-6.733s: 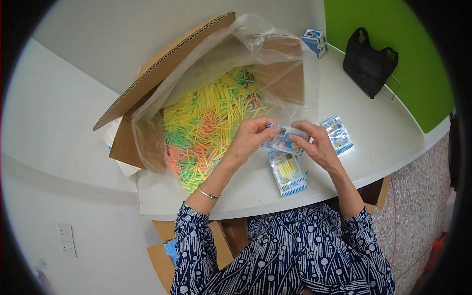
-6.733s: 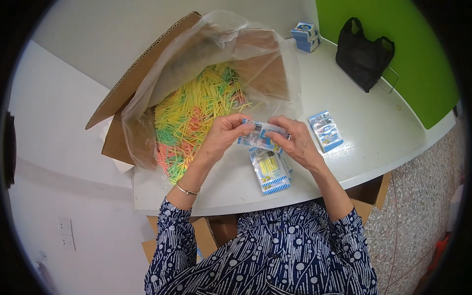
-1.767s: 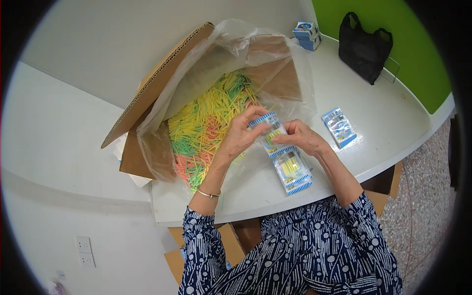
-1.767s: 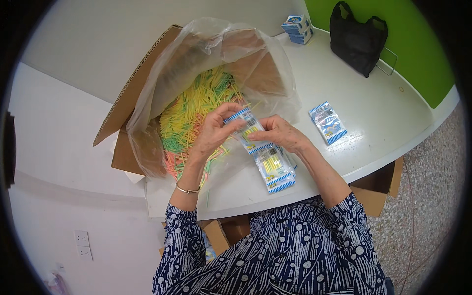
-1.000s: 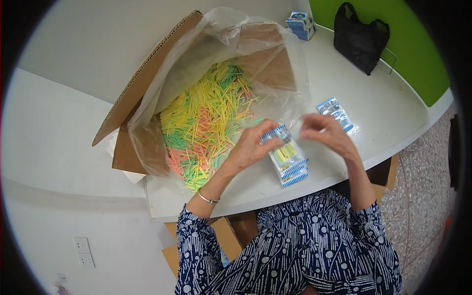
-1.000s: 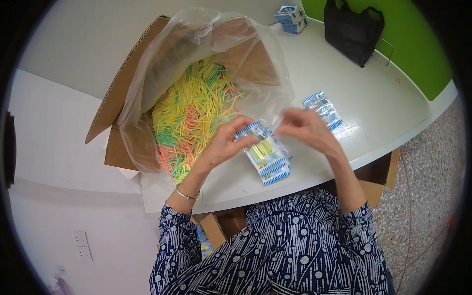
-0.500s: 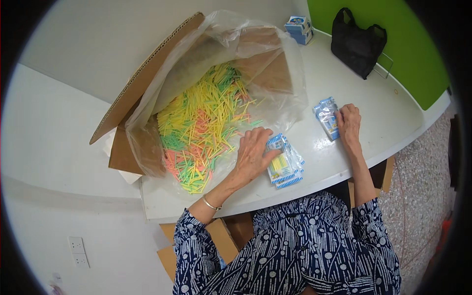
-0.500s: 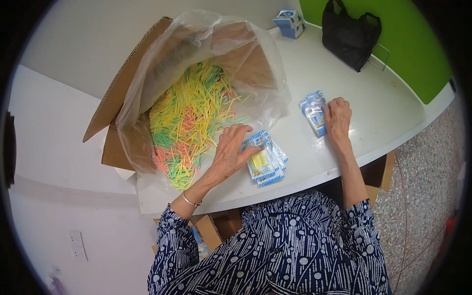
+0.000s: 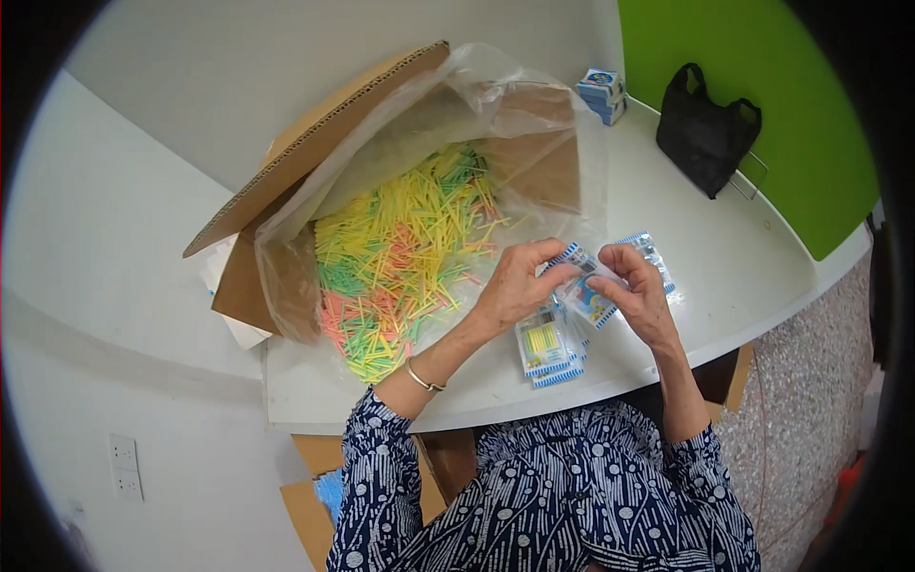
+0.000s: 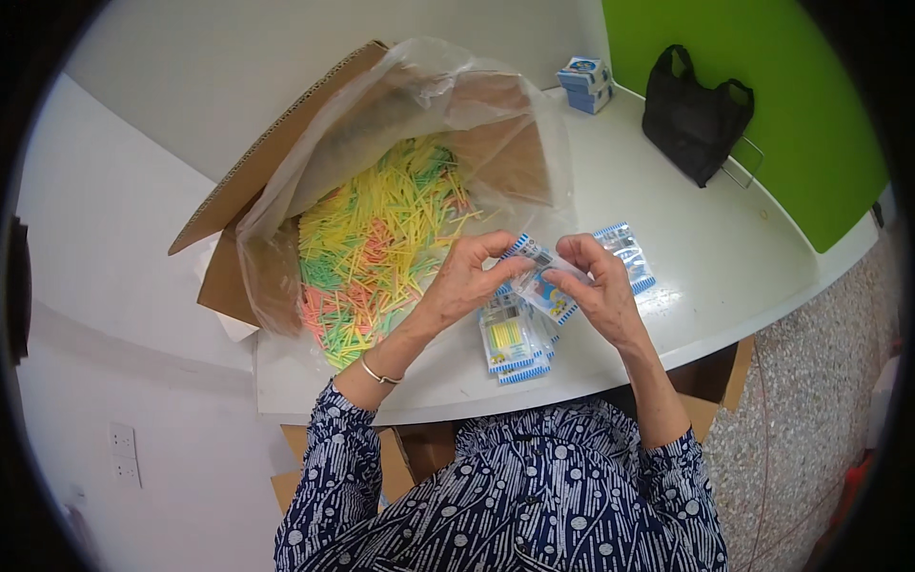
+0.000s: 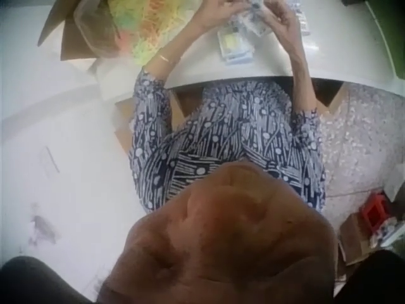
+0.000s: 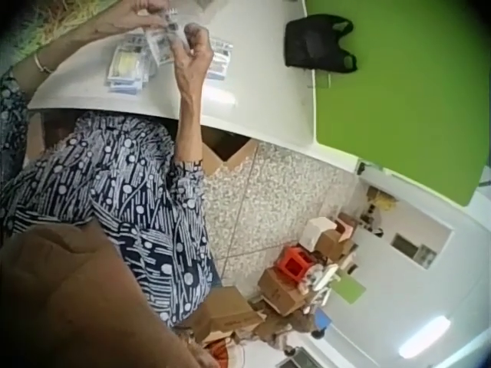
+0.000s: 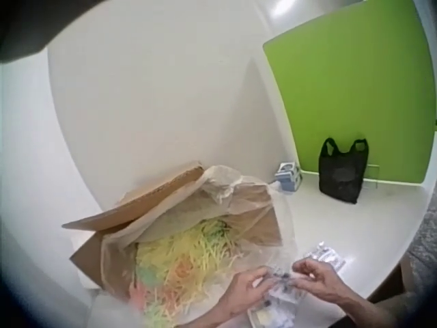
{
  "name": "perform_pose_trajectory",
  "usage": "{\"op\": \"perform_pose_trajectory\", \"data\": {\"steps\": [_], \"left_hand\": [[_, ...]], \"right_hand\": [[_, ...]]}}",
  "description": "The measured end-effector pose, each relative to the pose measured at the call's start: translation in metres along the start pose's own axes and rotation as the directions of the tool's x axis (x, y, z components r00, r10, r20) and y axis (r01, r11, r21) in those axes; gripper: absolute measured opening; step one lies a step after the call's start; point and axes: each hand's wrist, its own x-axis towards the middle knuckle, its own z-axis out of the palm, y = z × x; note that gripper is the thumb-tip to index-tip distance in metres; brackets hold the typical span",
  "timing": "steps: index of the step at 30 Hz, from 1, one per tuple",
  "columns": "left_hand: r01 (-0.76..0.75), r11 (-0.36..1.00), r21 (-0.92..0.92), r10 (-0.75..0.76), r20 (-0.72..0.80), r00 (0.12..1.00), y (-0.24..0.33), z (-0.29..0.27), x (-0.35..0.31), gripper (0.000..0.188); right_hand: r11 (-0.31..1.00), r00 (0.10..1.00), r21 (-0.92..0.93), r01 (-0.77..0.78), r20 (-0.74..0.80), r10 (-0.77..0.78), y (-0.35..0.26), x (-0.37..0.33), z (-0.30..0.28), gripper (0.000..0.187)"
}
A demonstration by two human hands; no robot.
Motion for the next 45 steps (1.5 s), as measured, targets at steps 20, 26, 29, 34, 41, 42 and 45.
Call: {"op": "perform_pose_trajectory", "data": {"steps": [20, 26, 29, 34, 41, 42, 45], "left_hand": [[0.305, 0.606, 0.735, 0.156, -0.486, 0.860, -0.113, -0.131, 0.005, 0.030], [0.646, 0.213, 0.733, -0.047, -0.653, 0.756, -0.162, -0.154, 0.024, 0.043], [0.695, 0.167, 0.699, -0.135, -0.682, 0.719, -0.168, -0.144, 0.040, 0.044], [0.764, 0.080, 0.641, -0.131, -0.753, 0.645, -0.201, -0.146, 0.055, 0.035], [0.806, 0.253, 0.535, 0.312, -0.834, 0.455, -0.265, -0.167, 0.045, 0.026], [0.794, 0.272, 0.543, 0.289, -0.834, 0.471, -0.262, -0.159, 0.051, 0.028], [0.772, 0.312, 0.554, 0.229, -0.832, 0.505, -0.240, -0.146, 0.054, 0.031]], "right_hand": [[0.992, 0.986, 0.021, -0.125, 0.113, 0.122, 0.003, 0.012, 0.033, 0.021], [0.982, 0.979, 0.038, -0.185, 0.095, 0.181, 0.007, 0.009, 0.029, 0.022], [0.982, 0.981, 0.017, -0.186, 0.063, 0.184, 0.006, 0.007, 0.021, 0.022], [0.982, 0.981, 0.052, -0.184, 0.075, 0.180, 0.003, 0.007, 0.024, 0.021], [0.984, 0.985, 0.077, -0.161, 0.072, 0.155, -0.001, 0.010, 0.031, 0.023], [0.984, 0.986, 0.073, -0.163, 0.056, 0.159, 0.001, 0.010, 0.028, 0.023], [0.985, 0.988, 0.077, -0.155, 0.033, 0.153, 0.004, 0.013, 0.026, 0.025]]}}
